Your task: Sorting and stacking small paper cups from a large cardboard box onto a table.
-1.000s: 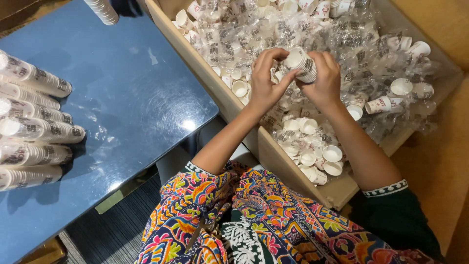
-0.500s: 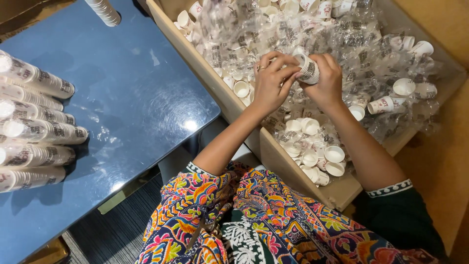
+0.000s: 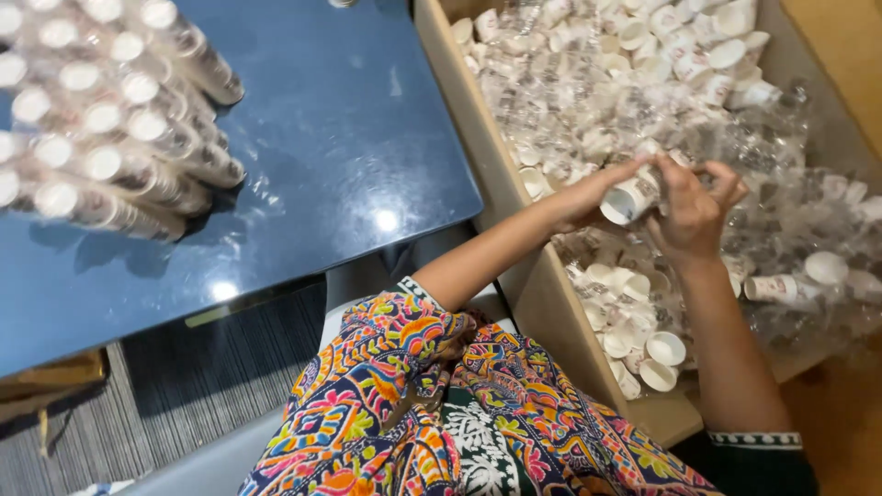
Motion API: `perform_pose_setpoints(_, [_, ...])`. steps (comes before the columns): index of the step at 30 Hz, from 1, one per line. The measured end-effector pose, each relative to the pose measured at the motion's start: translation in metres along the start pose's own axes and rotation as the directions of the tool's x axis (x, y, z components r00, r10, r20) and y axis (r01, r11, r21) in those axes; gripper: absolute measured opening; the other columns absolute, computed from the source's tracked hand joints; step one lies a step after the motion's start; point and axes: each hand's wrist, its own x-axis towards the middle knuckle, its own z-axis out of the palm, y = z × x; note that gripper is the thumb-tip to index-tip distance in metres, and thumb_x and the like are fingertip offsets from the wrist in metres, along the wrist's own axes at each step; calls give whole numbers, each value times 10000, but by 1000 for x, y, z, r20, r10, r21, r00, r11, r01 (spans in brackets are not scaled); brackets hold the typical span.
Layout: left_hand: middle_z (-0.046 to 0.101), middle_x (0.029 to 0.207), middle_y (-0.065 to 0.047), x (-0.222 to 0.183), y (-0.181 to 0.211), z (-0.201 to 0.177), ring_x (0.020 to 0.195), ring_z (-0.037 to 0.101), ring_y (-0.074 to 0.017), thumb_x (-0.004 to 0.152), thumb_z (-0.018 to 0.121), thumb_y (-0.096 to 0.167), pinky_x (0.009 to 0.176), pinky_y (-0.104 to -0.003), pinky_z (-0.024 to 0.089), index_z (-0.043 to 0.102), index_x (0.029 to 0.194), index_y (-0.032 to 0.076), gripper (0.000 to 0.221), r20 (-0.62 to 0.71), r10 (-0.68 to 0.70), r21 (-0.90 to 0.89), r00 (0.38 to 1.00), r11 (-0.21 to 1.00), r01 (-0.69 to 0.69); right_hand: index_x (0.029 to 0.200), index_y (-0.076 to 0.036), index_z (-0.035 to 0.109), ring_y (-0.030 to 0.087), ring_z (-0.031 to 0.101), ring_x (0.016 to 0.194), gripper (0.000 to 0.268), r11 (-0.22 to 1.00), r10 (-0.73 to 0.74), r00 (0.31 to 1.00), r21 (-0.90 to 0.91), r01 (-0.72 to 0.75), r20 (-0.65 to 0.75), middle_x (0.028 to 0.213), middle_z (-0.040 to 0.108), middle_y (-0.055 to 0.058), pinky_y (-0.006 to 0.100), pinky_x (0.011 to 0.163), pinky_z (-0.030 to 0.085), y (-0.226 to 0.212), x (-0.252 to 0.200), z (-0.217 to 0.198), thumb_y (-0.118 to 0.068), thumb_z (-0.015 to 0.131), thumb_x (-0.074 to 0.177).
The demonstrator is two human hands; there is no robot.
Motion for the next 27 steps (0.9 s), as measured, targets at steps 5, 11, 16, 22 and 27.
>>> perform_pose_setpoints(5, [695, 955, -91, 30, -39, -37, 771, 712, -180, 958, 676, 384, 650, -391, 626, 560, 1269, -13, 516, 166, 95, 37, 982, 994, -102, 1560, -157, 582, 217, 509, 1195, 570, 985, -99, 995, -139, 98, -5, 1315, 755, 12, 386, 1003, 343, -8, 5, 1, -119, 791, 1031])
perform_pose_setpoints(11, [718, 1070, -202, -10, -30, -51, 879, 748, -246, 888, 719, 85, 763, -350, 626, 537, 1277, -108, 471, 105, 218, -363, 970, 917, -166, 1576, -53, 444, 292, 463, 1279, 674, 987, -152, 964, -82, 137, -216, 1522, 559, 182, 448, 1070, 400, 5, -5, 13, -100, 707, 958])
perform_pose_setpoints(16, [718, 1130, -207, -134, 27, -83, 997, 729, -217, 855, 716, -5, 881, -304, 598, 518, 1356, -60, 541, -22, 577, -141, 817, 807, -574, 1540, -60, 386, 347, 422, 1432, 646, 998, 4, 997, -69, -9, -75, 1574, 427, 184, 469, 1212, 374, 19, -20, 14, -58, 692, 971])
perform_pose_setpoints(22, [683, 1025, -113, -331, 73, -133, 846, 669, -158, 1118, 509, 315, 741, -313, 583, 523, 1270, 7, 344, -444, 810, 292, 383, 534, -794, 1491, 52, 447, 415, 594, 1257, 567, 999, 10, 995, 54, -5, -95, 1394, 575, 257, 462, 1071, 512, 5, -15, 10, -63, 743, 1020])
perform_pose_setpoints(27, [456, 1561, -195, -486, 50, -187, 1410, 504, -315, 1132, 520, 229, 1248, -455, 454, 207, 1619, 32, 612, -305, 812, 858, -498, 7, -514, 1319, 99, 525, 387, 637, 985, 421, 993, 52, 998, -99, -56, -40, 1160, 617, 236, 400, 921, 572, 43, -48, 53, -124, 695, 1005])
